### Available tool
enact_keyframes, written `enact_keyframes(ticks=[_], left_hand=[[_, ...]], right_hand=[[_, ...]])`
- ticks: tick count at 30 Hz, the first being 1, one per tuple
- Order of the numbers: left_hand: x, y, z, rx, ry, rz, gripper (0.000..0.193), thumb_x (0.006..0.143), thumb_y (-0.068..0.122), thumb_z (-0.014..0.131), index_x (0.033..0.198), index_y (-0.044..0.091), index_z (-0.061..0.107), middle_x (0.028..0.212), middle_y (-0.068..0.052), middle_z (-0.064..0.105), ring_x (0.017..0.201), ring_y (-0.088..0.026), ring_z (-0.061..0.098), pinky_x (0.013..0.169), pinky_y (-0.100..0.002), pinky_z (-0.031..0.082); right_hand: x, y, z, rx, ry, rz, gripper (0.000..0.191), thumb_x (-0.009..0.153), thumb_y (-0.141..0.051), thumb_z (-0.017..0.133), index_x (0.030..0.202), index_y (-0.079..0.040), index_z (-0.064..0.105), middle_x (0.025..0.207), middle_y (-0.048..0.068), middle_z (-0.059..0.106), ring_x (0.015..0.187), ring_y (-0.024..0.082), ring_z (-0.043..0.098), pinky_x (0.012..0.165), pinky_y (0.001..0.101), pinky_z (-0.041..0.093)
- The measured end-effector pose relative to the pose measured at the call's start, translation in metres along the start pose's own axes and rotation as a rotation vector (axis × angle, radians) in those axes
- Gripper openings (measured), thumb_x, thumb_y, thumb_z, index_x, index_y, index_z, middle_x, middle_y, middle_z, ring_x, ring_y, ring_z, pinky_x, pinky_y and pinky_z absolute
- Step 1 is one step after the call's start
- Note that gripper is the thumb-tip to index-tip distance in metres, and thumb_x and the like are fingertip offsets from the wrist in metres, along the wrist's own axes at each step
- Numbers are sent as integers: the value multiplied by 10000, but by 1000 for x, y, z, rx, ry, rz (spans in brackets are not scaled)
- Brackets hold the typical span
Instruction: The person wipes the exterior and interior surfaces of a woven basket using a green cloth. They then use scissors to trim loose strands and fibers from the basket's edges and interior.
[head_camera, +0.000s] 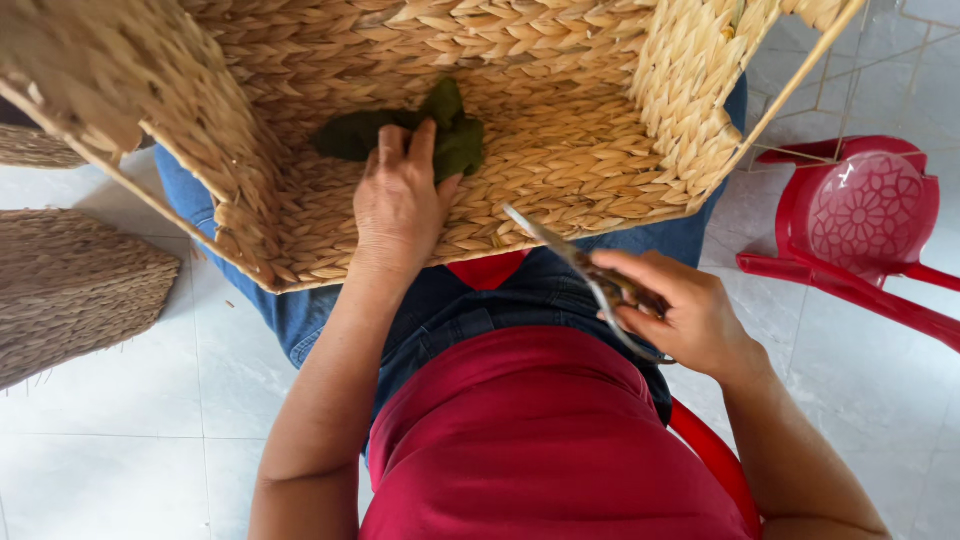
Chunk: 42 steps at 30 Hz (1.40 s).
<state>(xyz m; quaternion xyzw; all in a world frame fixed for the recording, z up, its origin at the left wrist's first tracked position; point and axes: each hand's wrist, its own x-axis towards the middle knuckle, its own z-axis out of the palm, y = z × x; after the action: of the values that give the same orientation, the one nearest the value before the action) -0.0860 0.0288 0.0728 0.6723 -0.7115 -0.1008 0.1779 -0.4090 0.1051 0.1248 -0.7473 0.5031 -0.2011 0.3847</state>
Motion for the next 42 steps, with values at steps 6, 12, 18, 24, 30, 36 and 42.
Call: enact_keyframes(ticks=[6, 12, 18, 24, 30, 36, 42], left_hand=[[6, 7, -6, 37, 65, 7, 490, 777, 258, 871, 1190, 82, 678, 1063, -122, 609, 969, -310, 662, 739, -414, 563], [2, 3, -12, -19, 85, 104, 406, 765, 246, 874, 1109, 109, 707, 1043, -104, 636, 1013, -351, 618, 824, -503, 514], [6, -14, -30, -27, 213, 307, 406, 816, 279, 835, 1100, 78, 626, 1316, -183, 640, 1212, -417, 610, 986, -534, 528], [46, -27, -9, 463, -649, 293, 500, 1005, 78, 504, 1498, 146, 452, 1450, -456, 387, 838, -408, 739, 569, -425, 648], [73, 99, 45, -4, -609, 165, 451, 1071, 382, 422, 1419, 95, 430, 1266, -305, 619, 1019, -365, 726, 743, -434, 619], [81, 147, 39, -182, -580, 196, 546, 966, 472, 627, 1376, 160, 445, 1348, -199, 565, 1294, -397, 499, 1030, -491, 476], [55, 61, -1, 106, -652, 184, 577, 888, 346, 726, 1426, 281, 527, 1324, -160, 586, 1222, -362, 588, 895, -489, 567]], right_hand=[[22, 30, -40, 192, 710, -207, 637, 970, -57, 767, 1525, -44, 457, 920, 30, 570, 726, 105, 553, 651, 224, 456], [99, 79, -49, 278, 784, -232, 693, 985, 40, 804, 1553, -45, 415, 910, 16, 503, 771, 90, 504, 636, 200, 429], [110, 97, -34, 458, 735, -188, 730, 952, 163, 677, 1607, -48, 429, 989, 1, 524, 872, 85, 525, 782, 192, 479], [118, 90, -33, 490, 743, -199, 708, 951, 199, 651, 1586, -32, 442, 1122, 0, 515, 944, 89, 526, 847, 196, 470], [130, 86, -34, 549, 745, -188, 700, 934, 188, 670, 1568, -19, 457, 1186, 4, 534, 949, 87, 509, 876, 193, 475], [129, 93, -34, 546, 719, -203, 690, 952, 153, 684, 1576, -32, 457, 1071, 5, 523, 939, 84, 518, 852, 192, 474], [122, 95, -32, 523, 725, -211, 682, 931, 151, 651, 1564, -16, 462, 1234, 14, 553, 926, 104, 512, 856, 204, 463]])
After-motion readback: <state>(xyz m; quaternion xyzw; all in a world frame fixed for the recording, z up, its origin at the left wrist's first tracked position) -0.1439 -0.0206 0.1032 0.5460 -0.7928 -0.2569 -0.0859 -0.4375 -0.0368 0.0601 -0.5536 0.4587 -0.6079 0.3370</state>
